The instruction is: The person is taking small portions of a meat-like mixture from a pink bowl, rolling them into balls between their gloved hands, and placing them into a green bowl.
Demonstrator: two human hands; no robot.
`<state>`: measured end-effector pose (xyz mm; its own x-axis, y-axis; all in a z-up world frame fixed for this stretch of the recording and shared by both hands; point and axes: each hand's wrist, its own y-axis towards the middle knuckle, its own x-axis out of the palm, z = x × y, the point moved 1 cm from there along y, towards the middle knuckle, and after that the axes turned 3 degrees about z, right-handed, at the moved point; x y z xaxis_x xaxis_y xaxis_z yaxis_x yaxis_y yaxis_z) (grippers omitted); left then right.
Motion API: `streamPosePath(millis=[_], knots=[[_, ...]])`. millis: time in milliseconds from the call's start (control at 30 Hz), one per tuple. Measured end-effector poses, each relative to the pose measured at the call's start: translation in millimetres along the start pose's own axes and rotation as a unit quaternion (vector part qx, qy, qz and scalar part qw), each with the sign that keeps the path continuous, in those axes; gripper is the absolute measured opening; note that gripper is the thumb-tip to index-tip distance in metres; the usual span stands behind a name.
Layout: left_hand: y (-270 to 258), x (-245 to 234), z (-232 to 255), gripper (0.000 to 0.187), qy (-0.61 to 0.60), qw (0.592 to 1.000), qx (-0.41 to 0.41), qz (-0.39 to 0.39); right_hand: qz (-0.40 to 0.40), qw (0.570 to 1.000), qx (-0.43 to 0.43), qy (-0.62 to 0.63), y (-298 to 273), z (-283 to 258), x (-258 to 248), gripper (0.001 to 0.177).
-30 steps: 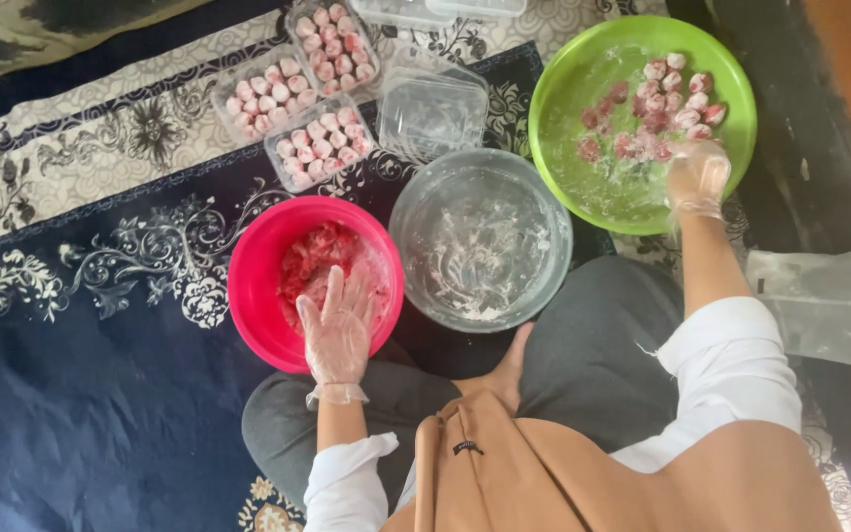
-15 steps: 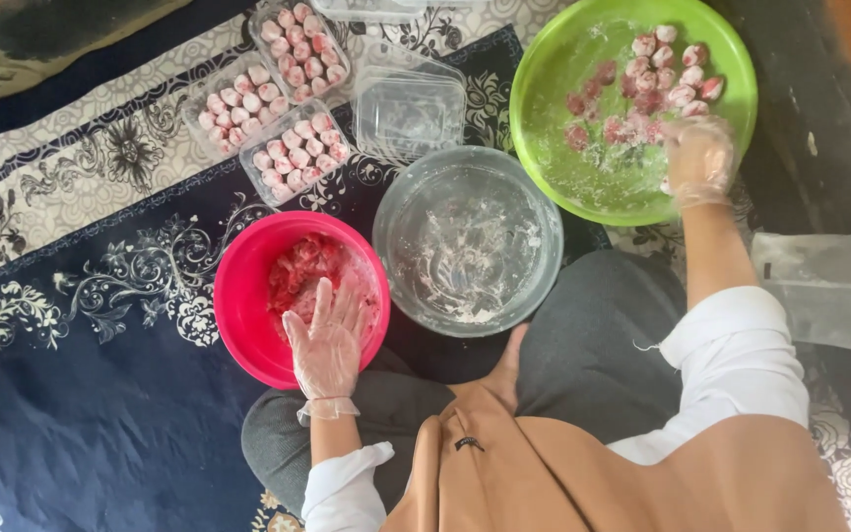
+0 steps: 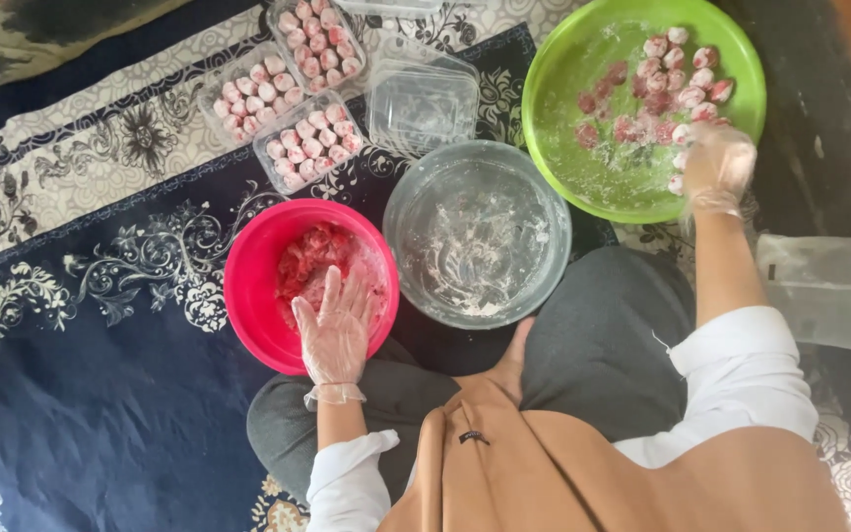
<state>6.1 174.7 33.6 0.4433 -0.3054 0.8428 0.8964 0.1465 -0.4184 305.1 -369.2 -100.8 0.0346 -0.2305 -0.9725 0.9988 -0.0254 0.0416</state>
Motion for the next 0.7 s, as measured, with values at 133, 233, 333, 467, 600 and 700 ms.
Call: streamPosePath(millis=[133,233,333,467,600,700], knots=[[0.6,-17.7,0.8,0.076,0.022,0.999,0.003,0.035,0.151,0.944,-0.019,0.292,2.8,-18.5,-19.3,0.028],[6.8,-41.3,2.6,0.073,-0.011,0.999,0.01,0.028,0.128,0.924,-0.077,0.352,-19.2,-83.7,-95.0,0.029],[-10.3,-29.0,14.9,0.066,0.02,0.998,0.063,0.019,0.119,0.888,-0.175,0.409,-44.9,-155.1,-121.4,0.025],[-29.0,-2.4,39.9,0.053,0.259,0.937,0.211,0.1,0.161,0.778,-0.349,0.497,-104.6,-255.9,-197.8,0.019],[-37.4,5.1,59.6,0.042,0.361,0.88,0.285,0.12,0.093,0.712,-0.406,0.565,-170.3,-339.0,-239.0,0.016],[-31.6,-12.1,61.4,0.042,0.357,0.872,0.309,0.127,0.014,0.712,-0.434,0.551,-195.4,-401.2,-202.2,0.017]])
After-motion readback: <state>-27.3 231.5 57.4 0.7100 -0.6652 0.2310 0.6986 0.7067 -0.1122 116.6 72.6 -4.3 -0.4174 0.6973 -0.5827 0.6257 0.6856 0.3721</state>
